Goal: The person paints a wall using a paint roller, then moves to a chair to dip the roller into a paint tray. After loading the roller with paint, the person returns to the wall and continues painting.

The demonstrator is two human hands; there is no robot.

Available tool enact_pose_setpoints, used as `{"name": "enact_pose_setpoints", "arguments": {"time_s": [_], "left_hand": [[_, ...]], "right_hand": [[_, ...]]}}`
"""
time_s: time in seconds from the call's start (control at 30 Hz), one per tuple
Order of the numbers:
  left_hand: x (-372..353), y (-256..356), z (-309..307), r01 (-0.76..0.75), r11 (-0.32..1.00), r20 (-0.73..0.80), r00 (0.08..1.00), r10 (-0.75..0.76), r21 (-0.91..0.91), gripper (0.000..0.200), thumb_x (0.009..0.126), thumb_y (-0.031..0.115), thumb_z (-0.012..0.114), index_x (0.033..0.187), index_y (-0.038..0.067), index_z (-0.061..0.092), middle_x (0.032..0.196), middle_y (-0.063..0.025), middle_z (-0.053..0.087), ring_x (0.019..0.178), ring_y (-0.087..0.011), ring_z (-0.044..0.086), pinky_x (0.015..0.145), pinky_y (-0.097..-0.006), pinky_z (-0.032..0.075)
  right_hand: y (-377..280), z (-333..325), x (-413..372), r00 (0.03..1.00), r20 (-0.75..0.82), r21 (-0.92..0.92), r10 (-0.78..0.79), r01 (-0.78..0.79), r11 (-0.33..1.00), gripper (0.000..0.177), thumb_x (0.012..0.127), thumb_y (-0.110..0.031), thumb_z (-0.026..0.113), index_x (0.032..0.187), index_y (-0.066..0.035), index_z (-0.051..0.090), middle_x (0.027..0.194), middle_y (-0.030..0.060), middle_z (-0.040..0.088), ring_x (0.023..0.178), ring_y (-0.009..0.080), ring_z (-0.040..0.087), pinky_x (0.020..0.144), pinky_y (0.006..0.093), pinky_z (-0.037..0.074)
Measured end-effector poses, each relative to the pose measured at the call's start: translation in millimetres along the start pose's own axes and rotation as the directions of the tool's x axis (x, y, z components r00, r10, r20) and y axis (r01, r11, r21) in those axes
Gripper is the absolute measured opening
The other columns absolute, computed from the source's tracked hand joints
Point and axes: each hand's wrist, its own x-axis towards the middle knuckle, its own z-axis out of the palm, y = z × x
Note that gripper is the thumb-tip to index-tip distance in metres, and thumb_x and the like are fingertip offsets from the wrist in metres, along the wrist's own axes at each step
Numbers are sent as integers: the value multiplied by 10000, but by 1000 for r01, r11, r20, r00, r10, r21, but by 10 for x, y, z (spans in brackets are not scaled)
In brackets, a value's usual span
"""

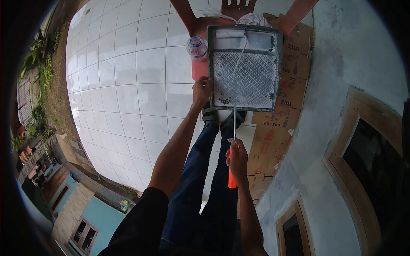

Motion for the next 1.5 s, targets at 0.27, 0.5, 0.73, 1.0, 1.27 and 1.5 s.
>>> {"name": "enact_pose_setpoints", "arguments": {"time_s": [0.27,0.5,0.73,1.0,1.27,1.5], "left_hand": [[77,-49,-60,29,999,65,997,-30,20,309,853,251,574,993,-20,624,790,-176,669,650,-222,663,600,-320,510],[185,-160,-51,32,991,80,996,-43,132,337,835,316,576,997,29,646,842,-187,671,770,-312,663,712,-386,505],[187,-185,-25,81,983,49,995,-90,162,337,827,343,572,1005,69,656,896,-175,671,875,-346,638,779,-428,483],[214,-199,-41,-23,984,45,999,16,175,346,832,296,594,971,-18,635,734,-136,663,615,-180,647,605,-304,509],[196,-174,-42,22,978,35,999,-30,207,349,831,316,585,974,3,643,725,-125,661,616,-181,644,626,-313,503],[177,-138,-51,18,982,32,999,-24,185,366,827,328,588,985,3,642,728,-132,664,619,-189,647,627,-318,507]], "right_hand": [[-34,255,-242,994,-46,6,99,-98,995,269,955,-279,462,1032,-39,556,559,19,481,405,63,444,379,223,366],[-220,226,-584,977,-42,47,207,-205,978,255,948,-259,462,1032,-42,567,559,18,482,395,65,446,374,221,365],[-523,214,-747,971,3,97,239,-238,966,293,960,-277,401,1023,-45,568,565,16,483,396,63,451,369,211,363],[-512,132,-788,971,29,80,236,-238,968,339,969,-333,378,1028,-59,569,561,21,479,372,75,442,349,216,355],[-441,220,-495,985,-42,-49,166,-168,985,339,961,-315,415,1126,-67,576,550,15,480,370,68,448,342,216,364],[-501,249,-297,992,-46,-94,116,-120,988,347,961,-316,416,1145,-67,573,544,11,476,370,68,453,342,209,368]]}}
